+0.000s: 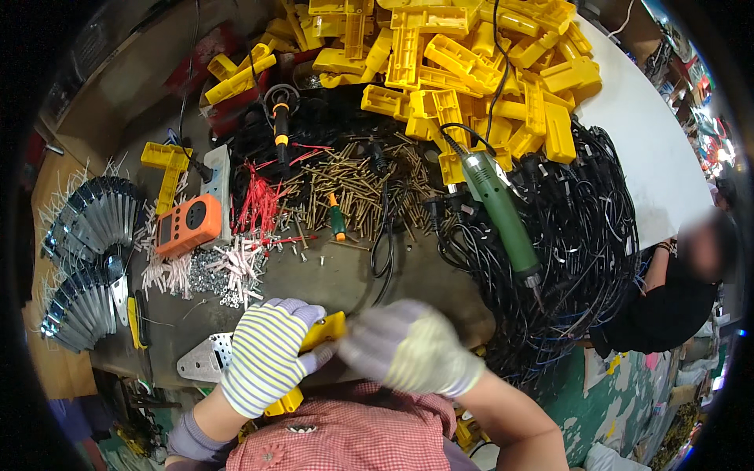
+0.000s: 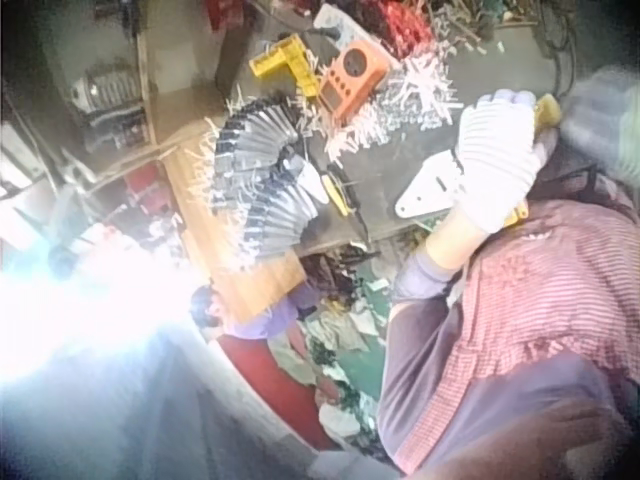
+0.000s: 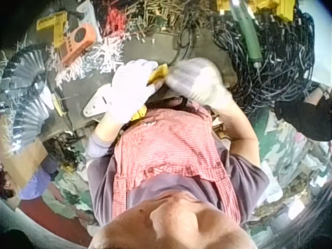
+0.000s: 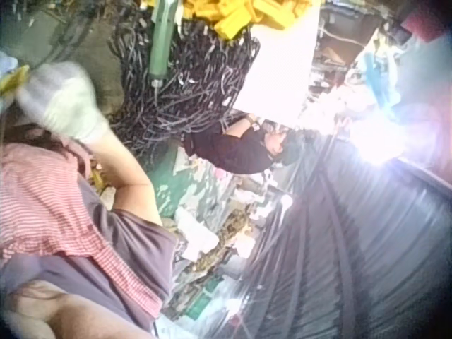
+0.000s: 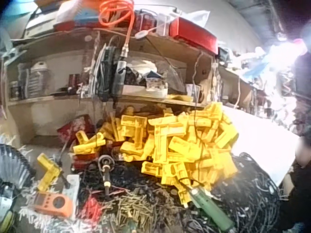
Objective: Assembling a yellow handheld electronic device by soldering wires and installing components into a plastic housing.
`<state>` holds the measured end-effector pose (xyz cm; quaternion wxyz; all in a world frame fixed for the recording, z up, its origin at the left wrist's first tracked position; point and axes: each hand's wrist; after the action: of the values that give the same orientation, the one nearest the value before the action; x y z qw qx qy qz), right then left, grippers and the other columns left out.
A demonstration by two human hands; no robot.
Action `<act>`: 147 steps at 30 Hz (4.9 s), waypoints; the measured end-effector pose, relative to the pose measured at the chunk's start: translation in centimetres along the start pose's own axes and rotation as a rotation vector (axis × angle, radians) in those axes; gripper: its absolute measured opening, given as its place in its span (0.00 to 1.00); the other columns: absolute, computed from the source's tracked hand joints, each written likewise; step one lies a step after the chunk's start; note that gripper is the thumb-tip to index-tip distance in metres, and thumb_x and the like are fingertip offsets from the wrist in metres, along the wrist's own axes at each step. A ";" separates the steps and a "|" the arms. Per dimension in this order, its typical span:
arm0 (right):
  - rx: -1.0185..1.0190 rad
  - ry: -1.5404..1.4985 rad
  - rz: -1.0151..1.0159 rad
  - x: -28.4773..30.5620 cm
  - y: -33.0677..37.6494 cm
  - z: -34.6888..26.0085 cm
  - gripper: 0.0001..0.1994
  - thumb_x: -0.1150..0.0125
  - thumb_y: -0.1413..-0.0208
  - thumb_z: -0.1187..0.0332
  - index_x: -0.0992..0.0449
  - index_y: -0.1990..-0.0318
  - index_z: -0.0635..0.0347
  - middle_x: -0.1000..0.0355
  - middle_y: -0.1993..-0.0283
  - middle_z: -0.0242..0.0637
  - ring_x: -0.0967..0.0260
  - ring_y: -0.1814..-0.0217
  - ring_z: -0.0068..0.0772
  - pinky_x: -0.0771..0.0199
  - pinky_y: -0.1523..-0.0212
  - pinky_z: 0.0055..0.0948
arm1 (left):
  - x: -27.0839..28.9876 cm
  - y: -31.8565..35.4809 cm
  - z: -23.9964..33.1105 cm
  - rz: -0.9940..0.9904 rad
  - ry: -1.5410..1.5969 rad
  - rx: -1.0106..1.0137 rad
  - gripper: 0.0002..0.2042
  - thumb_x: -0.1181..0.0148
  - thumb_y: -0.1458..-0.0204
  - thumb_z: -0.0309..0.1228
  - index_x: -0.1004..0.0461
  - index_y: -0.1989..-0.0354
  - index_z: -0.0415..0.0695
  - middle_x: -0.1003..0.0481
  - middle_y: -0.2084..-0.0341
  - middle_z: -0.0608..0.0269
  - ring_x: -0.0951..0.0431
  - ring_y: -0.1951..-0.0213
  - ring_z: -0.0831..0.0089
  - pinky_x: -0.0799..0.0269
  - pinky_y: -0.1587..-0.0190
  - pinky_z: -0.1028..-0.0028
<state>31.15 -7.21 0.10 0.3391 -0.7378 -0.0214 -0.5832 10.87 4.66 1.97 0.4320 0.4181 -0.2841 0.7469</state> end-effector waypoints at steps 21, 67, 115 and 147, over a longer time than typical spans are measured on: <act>-0.169 -1.578 0.635 1.7 -6.4 2.0 0.39 0.42 0.39 0.44 0.45 0.31 0.63 0.29 0.64 0.43 0.29 0.70 0.37 0.23 0.70 0.40 | -0.5 0.0 -0.5 -0.001 -0.087 0.005 0.22 0.35 0.51 0.46 0.22 0.52 0.45 0.23 0.64 0.61 0.23 0.62 0.59 0.30 0.59 0.61; -0.779 -1.378 0.374 0.8 -5.8 -2.4 0.33 0.33 0.45 0.46 0.37 0.46 0.66 0.27 0.76 0.48 0.27 0.79 0.48 0.20 0.75 0.44 | -0.9 -0.4 0.0 -0.069 -0.093 0.116 0.29 0.29 0.61 0.39 0.26 0.48 0.42 0.23 0.66 0.57 0.21 0.61 0.58 0.27 0.58 0.61; -0.179 -1.441 0.388 2.2 -9.1 -6.8 0.25 0.21 0.54 0.55 0.28 0.61 0.64 0.25 0.75 0.41 0.26 0.77 0.40 0.23 0.71 0.35 | -0.2 5.1 -3.1 0.262 0.662 0.499 0.24 0.34 0.46 0.46 0.23 0.53 0.36 0.26 0.64 0.49 0.23 0.62 0.59 0.25 0.61 0.65; -0.477 -1.298 0.324 -1.4 -11.8 -4.5 0.30 0.27 0.51 0.48 0.35 0.54 0.59 0.30 0.81 0.35 0.31 0.84 0.35 0.23 0.78 0.36 | -2.3 5.1 -3.4 0.078 0.346 0.033 0.18 0.37 0.52 0.38 0.21 0.52 0.51 0.23 0.57 0.57 0.23 0.59 0.56 0.24 0.58 0.62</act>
<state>21.85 -0.02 4.93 0.1696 -0.9844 0.0191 0.0428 5.72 4.06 -1.99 0.4382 0.2789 -0.2091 0.8286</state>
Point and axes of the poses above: each hand's wrist, its own y-axis away from the middle knuckle, its own x-axis out of the back of the hand, z = x × y
